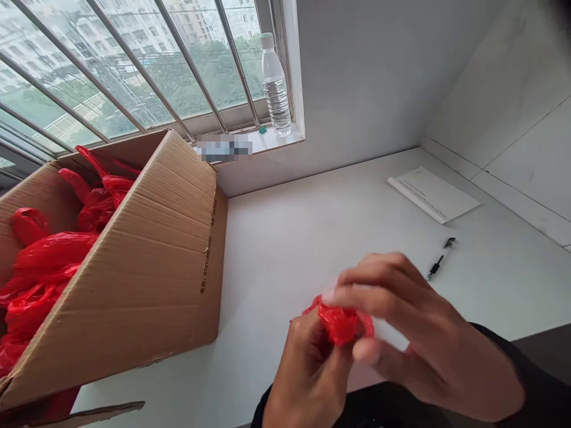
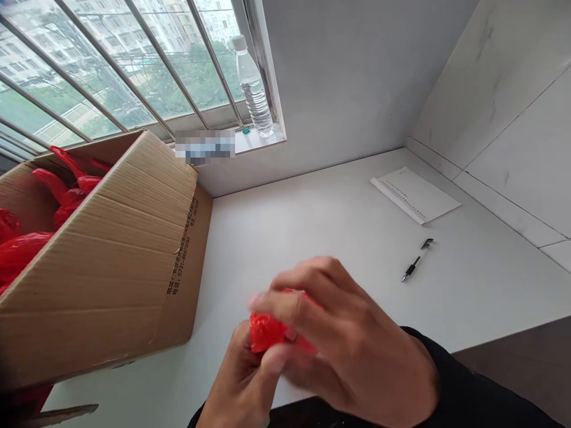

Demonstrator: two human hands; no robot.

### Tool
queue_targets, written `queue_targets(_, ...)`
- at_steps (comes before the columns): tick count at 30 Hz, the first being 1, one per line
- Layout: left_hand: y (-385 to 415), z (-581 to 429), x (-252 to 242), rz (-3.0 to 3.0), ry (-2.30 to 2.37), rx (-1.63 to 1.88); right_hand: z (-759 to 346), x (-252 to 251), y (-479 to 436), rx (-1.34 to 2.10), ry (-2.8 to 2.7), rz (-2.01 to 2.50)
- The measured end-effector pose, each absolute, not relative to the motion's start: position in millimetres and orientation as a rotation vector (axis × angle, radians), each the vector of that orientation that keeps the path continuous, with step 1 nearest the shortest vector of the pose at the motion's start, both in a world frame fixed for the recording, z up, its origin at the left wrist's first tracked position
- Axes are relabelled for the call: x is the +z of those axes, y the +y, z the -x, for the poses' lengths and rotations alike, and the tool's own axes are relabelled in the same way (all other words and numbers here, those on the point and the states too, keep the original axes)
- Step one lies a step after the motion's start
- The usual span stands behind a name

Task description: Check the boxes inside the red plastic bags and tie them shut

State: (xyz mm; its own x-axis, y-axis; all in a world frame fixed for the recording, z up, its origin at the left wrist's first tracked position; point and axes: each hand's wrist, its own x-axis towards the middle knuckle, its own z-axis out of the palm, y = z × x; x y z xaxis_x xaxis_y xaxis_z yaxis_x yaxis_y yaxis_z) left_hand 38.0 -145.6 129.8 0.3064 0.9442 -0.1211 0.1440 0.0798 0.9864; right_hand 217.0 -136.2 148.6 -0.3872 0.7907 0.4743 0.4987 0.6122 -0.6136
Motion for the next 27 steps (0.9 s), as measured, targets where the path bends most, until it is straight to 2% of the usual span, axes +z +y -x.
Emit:
queue_targets(6,-130.7,-33.0,121.1,-1.106,1.063,0.746,-221.2,136.5,-127.5,0.918,-1.815,1.173)
queue_targets(12,-123.0,-28.5,115.7,-0.727,1.006,0.869,-215.4,133.1,-133.4,1.001,-1.774,1.152)
queue_targets(17,-117.0,-22.3,119.8,-0.883,0.923,0.806,-216.6,121.6,-130.4,0.974,-1.882,1.114)
queue_targets(23,-118.3,-13.6,115.8,-1.081,0.924,0.745,-216.8,102.3,-113.7,1.173,-2.067,1.128)
queue_targets(27,-122.8,-12.2,105.0,-1.313,1.049,0.815,-210.7,96.7,-110.2,1.189,-2.001,1.183)
